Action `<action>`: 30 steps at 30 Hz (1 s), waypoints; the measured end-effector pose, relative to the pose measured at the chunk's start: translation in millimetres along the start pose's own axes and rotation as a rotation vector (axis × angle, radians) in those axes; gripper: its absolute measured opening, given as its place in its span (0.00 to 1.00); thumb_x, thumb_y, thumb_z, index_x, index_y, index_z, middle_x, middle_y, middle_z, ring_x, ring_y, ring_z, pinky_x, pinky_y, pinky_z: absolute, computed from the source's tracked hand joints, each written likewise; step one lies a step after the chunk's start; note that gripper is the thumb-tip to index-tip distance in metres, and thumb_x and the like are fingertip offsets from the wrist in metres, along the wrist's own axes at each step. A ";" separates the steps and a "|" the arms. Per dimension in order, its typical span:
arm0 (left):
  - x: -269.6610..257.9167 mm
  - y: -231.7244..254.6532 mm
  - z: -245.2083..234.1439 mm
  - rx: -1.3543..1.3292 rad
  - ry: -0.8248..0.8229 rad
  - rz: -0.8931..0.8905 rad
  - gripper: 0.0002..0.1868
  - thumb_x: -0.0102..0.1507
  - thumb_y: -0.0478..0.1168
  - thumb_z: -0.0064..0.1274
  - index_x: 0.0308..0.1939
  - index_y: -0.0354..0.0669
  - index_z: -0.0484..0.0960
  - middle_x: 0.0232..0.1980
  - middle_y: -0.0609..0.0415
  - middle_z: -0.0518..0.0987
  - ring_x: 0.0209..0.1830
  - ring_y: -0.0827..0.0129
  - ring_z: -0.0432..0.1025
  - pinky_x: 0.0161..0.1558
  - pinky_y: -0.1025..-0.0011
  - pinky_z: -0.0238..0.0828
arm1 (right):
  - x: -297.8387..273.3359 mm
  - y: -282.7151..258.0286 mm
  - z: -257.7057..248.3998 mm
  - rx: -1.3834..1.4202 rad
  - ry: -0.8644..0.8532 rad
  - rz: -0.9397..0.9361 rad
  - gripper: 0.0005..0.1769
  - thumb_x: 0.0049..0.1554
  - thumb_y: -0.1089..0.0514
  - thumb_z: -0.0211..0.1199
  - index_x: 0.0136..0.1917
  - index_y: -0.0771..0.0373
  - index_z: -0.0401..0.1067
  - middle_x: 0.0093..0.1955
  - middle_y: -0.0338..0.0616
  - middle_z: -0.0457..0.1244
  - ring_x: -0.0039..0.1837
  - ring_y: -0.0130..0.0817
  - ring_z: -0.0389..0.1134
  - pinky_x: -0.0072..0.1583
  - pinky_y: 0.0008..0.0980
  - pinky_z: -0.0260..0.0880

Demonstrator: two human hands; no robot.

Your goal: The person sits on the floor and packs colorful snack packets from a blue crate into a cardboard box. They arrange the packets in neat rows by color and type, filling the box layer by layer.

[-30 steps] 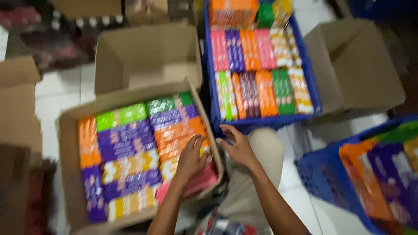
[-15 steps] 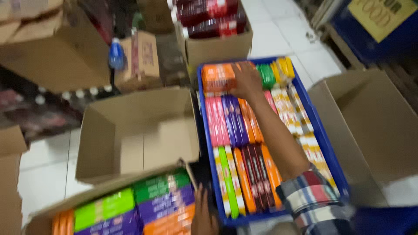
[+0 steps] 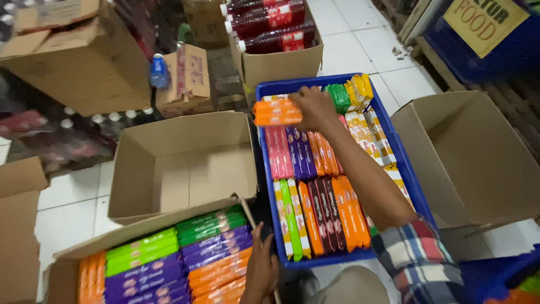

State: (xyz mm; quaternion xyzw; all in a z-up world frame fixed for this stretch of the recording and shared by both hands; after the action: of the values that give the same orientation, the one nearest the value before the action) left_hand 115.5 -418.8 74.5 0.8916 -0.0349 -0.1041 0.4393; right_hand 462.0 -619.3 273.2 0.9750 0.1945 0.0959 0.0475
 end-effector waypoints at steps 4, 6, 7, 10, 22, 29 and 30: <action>-2.3 4.4 -12.7 0.021 0.159 0.277 0.29 0.55 0.27 0.41 0.61 0.36 0.72 0.81 0.34 0.49 0.82 0.37 0.46 0.79 0.52 0.43 | -78.2 -62.5 -58.6 0.027 0.079 -0.132 0.45 0.36 0.45 0.75 0.67 0.51 0.68 0.56 0.46 0.65 0.54 0.52 0.67 0.50 0.54 0.68; -19.6 10.2 -25.6 0.053 0.217 0.355 0.25 0.57 0.27 0.42 0.59 0.32 0.72 0.80 0.31 0.52 0.81 0.39 0.48 0.80 0.51 0.42 | -124.5 -99.4 -81.3 0.052 0.158 -0.204 0.47 0.32 0.47 0.76 0.66 0.54 0.69 0.53 0.46 0.65 0.51 0.51 0.67 0.47 0.52 0.68; -35.7 20.5 -38.3 0.277 0.393 0.449 0.22 0.61 0.33 0.43 0.60 0.37 0.75 0.74 0.39 0.64 0.77 0.44 0.57 0.73 0.48 0.50 | -147.8 -118.9 -87.9 0.092 0.157 -0.245 0.51 0.32 0.47 0.78 0.69 0.55 0.67 0.55 0.45 0.66 0.52 0.51 0.67 0.46 0.52 0.69; -96.0 52.7 -66.9 0.526 0.694 0.607 0.25 0.63 0.47 0.54 0.62 0.43 0.74 0.67 0.43 0.72 0.71 0.46 0.65 0.67 0.39 0.58 | -220.1 -180.0 -118.7 0.172 0.164 -0.336 0.55 0.35 0.52 0.77 0.75 0.60 0.62 0.54 0.48 0.67 0.51 0.52 0.68 0.45 0.52 0.67; -165.2 -12.0 -135.5 0.761 -0.088 0.257 0.59 0.44 0.67 0.70 0.73 0.51 0.63 0.63 0.54 0.76 0.62 0.54 0.72 0.56 0.50 0.69 | -363.4 -291.4 -99.4 0.583 0.261 -0.345 0.52 0.45 0.35 0.74 0.74 0.64 0.64 0.64 0.61 0.63 0.65 0.59 0.67 0.66 0.56 0.64; -176.1 -42.4 -106.1 0.566 -0.182 0.280 0.50 0.55 0.68 0.59 0.72 0.44 0.67 0.59 0.45 0.79 0.56 0.45 0.77 0.48 0.45 0.74 | -396.3 -214.8 -9.4 0.705 0.206 0.210 0.33 0.48 0.50 0.78 0.66 0.56 0.75 0.60 0.51 0.67 0.64 0.52 0.70 0.64 0.48 0.71; -177.3 -40.8 -100.3 0.562 -0.184 0.285 0.50 0.55 0.68 0.59 0.72 0.44 0.67 0.59 0.45 0.79 0.56 0.45 0.77 0.48 0.45 0.74 | -394.8 -213.7 -9.4 0.699 0.205 0.214 0.33 0.48 0.50 0.78 0.66 0.56 0.75 0.60 0.51 0.67 0.64 0.52 0.70 0.64 0.48 0.71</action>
State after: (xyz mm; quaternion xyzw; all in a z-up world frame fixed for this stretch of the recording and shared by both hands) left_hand -37.0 -288.8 129.2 0.9509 -0.2264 -0.1080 0.1812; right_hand 23.3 -575.5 188.0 0.9326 0.1162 0.1251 -0.3180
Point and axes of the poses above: each hand's wrist, its own x-axis towards the middle knuckle, its own z-axis out of the palm, y = z × x, the point moved 6 cm from there along x, towards the middle knuckle
